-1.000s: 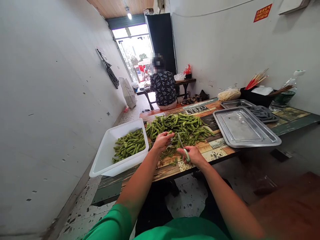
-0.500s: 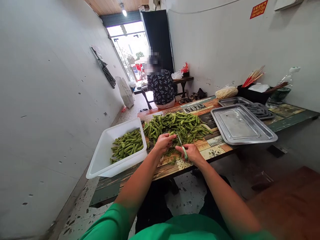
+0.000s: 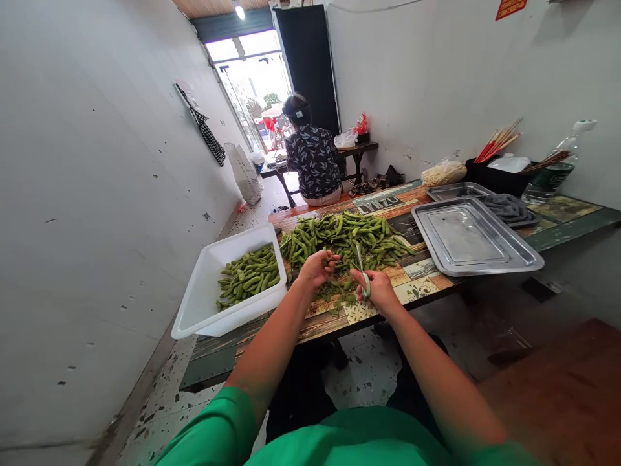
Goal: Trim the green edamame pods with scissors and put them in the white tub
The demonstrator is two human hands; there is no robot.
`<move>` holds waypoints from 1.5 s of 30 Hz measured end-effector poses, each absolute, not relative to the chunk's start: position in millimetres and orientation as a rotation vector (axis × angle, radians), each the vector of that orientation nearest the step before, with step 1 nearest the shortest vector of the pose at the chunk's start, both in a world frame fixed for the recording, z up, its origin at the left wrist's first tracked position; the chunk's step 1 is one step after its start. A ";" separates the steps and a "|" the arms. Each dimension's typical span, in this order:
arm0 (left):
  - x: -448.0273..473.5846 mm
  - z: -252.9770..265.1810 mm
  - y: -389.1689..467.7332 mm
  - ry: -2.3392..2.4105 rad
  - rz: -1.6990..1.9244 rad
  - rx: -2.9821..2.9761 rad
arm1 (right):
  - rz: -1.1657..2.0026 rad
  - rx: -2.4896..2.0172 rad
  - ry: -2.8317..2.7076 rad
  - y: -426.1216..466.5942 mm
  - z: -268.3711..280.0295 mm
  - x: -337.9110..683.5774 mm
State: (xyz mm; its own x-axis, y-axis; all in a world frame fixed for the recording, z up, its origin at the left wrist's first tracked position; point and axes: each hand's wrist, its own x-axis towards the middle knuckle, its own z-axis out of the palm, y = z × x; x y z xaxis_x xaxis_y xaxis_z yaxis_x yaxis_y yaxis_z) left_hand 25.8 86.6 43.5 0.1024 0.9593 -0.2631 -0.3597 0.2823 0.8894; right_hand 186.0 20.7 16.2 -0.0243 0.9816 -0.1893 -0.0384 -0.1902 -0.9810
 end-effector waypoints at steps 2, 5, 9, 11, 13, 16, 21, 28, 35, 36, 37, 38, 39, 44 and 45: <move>25.7 41.3 85.4 1.146 1.098 0.938 | 1.376 -1.300 -1.030 21.2 16.4 187.1; 32.9 35.4 77.6 1.427 0.997 1.486 | 1.362 -1.284 -1.020 21.3 15.3 188.7; 45.0 32.5 68.6 1.610 0.763 1.940 | 1.395 -1.257 -1.006 21.7 12.4 189.7; 45.1 33.5 69.6 1.608 0.744 1.968 | 1.406 -1.243 -1.008 21.8 11.3 189.7; 40.7 34.6 74.1 1.598 0.826 1.893 | 1.419 -1.246 -1.052 21.3 11.2 189.3; 31.2 35.1 82.8 1.532 1.009 1.635 | 1.435 -1.279 -1.196 19.9 12.6 188.8; 24.5 36.5 89.1 1.352 1.094 1.258 | 1.521 -1.311 -1.287 19.3 15.6 189.8; 24.9 33.4 85.9 1.240 0.938 1.232 | 1.487 -1.355 -1.291 19.6 20.1 189.1; 21.7 36.7 83.2 1.211 0.830 1.302 | 1.476 -1.358 -1.267 18.9 21.4 188.5; 20.6 38.5 82.9 1.188 0.800 1.295 | 1.458 -1.352 -1.274 18.8 20.8 188.5; 19.3 40.2 82.6 1.166 0.774 1.283 | 1.438 -1.342 -1.284 18.8 20.2 188.6; 18.0 41.8 82.5 1.146 0.758 1.264 | 1.422 -1.328 -1.294 18.7 19.6 188.6; 16.8 43.1 82.5 1.133 0.755 1.239 | 1.418 -1.314 -1.295 18.7 19.1 188.6; 14.0 46.8 82.9 1.067 0.858 1.072 | 1.488 -1.329 -1.226 20.0 19.8 188.7; 14.2 46.9 83.0 1.047 0.866 1.044 | 1.500 -1.326 -1.213 20.6 20.2 189.1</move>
State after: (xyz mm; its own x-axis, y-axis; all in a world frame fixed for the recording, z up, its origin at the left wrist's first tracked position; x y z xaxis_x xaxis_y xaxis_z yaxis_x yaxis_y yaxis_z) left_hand 14.2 83.0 46.9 0.2816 0.9256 -0.2531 -0.0754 0.2843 0.9558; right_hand 189.1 20.6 20.2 -0.1519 0.9578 -0.2439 0.0380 -0.2409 -0.9698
